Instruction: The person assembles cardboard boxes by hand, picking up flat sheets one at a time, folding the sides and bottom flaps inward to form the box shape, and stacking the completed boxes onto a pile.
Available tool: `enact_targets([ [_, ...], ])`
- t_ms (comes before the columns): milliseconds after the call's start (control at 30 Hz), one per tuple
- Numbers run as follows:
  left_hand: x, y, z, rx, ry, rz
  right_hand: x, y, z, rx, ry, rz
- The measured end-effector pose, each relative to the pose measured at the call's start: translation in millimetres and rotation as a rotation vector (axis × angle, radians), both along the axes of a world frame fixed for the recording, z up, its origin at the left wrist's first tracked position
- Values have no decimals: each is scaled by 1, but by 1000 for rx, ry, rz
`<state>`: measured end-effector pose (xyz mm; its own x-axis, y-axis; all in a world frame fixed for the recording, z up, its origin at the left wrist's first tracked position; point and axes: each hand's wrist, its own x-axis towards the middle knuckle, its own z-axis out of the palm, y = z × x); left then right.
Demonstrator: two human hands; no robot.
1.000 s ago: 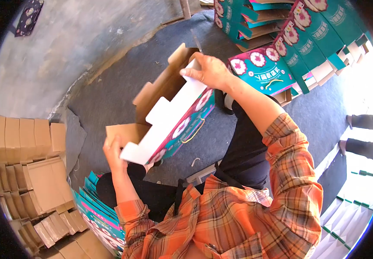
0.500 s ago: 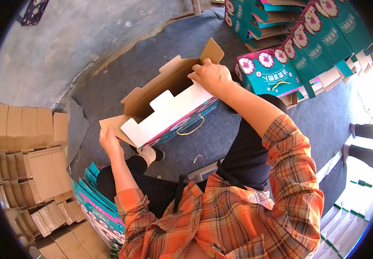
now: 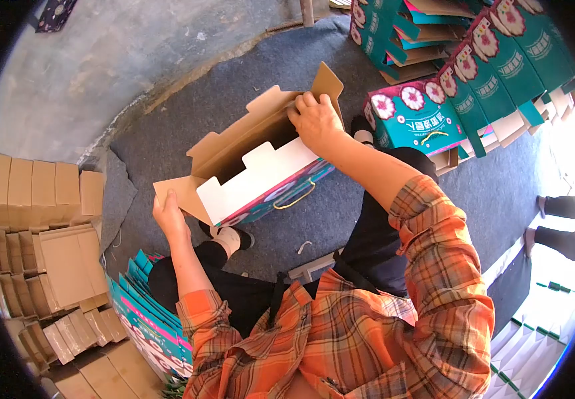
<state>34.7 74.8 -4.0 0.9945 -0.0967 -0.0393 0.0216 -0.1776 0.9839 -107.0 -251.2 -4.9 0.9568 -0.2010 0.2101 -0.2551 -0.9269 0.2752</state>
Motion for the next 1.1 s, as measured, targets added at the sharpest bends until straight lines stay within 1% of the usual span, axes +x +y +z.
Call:
enact_targets([
  [33, 0, 1, 0, -13, 8, 6, 2, 1, 3, 12, 64, -6],
  [100, 0, -1, 0, -27, 16, 12, 4, 0, 5, 51, 78, -20],
  [167, -2, -2, 1, 12, -5, 28, 7, 0, 2, 89, 94, -32],
  [300, -3, -5, -3, 43, -65, 9, 5, -1, -8, -14, -15, 31],
  [367, -5, -10, -5, 239, -410, -29, 4, 0, -9, -42, -54, 63],
  [400, -6, -11, -6, 242, -410, -23, 4, 1, -10, -43, -42, 54],
  [467, -12, -17, -3, 455, -727, -102, 5, 4, -10, -42, -32, 53],
  [500, -15, -22, -1, 482, -766, -139, 5, 4, -9, -43, -8, 54],
  [533, -23, -28, 4, 485, -767, -135, 5, 4, -9, -45, 16, 53],
  [600, -37, -41, 13, 580, -651, -270, 5, 2, -11, -64, -3, 70],
  [633, -36, -42, 8, 586, -715, -291, 6, 2, -11, -67, 9, 63],
  [667, -34, -41, 0, 586, -716, -290, 6, 3, -11, -71, 21, 54],
  [733, -32, -42, -9, 778, -813, -563, 8, 2, -10, -62, 31, 42],
  [767, -34, -42, -11, 860, -772, -659, 9, 2, -10, -52, 43, 31],
  [800, -34, -43, -12, 860, -773, -659, 10, 3, -11, -51, 42, 30],
  [867, -36, -48, -12, 823, -705, -420, 10, 1, -11, 3, 10, 45],
  [900, -35, -49, -12, 817, -708, -428, 10, 1, -12, 1, 12, 36],
  [967, -30, -49, -12, 705, -531, -367, 9, 1, -10, 50, -89, 66],
  [1000, -29, -49, -13, 650, -442, -337, 8, 0, -8, 46, -87, 58],
  [1033, -31, -51, -12, 726, -506, -353, 7, 0, -1, 136, -104, 98],
  [1067, -33, -52, -12, 723, -507, -357, 6, 0, 7, 226, -122, 140],
  [1100, -34, -53, -11, 747, -512, -350, 5, -2, 15, 269, -229, 206],
])
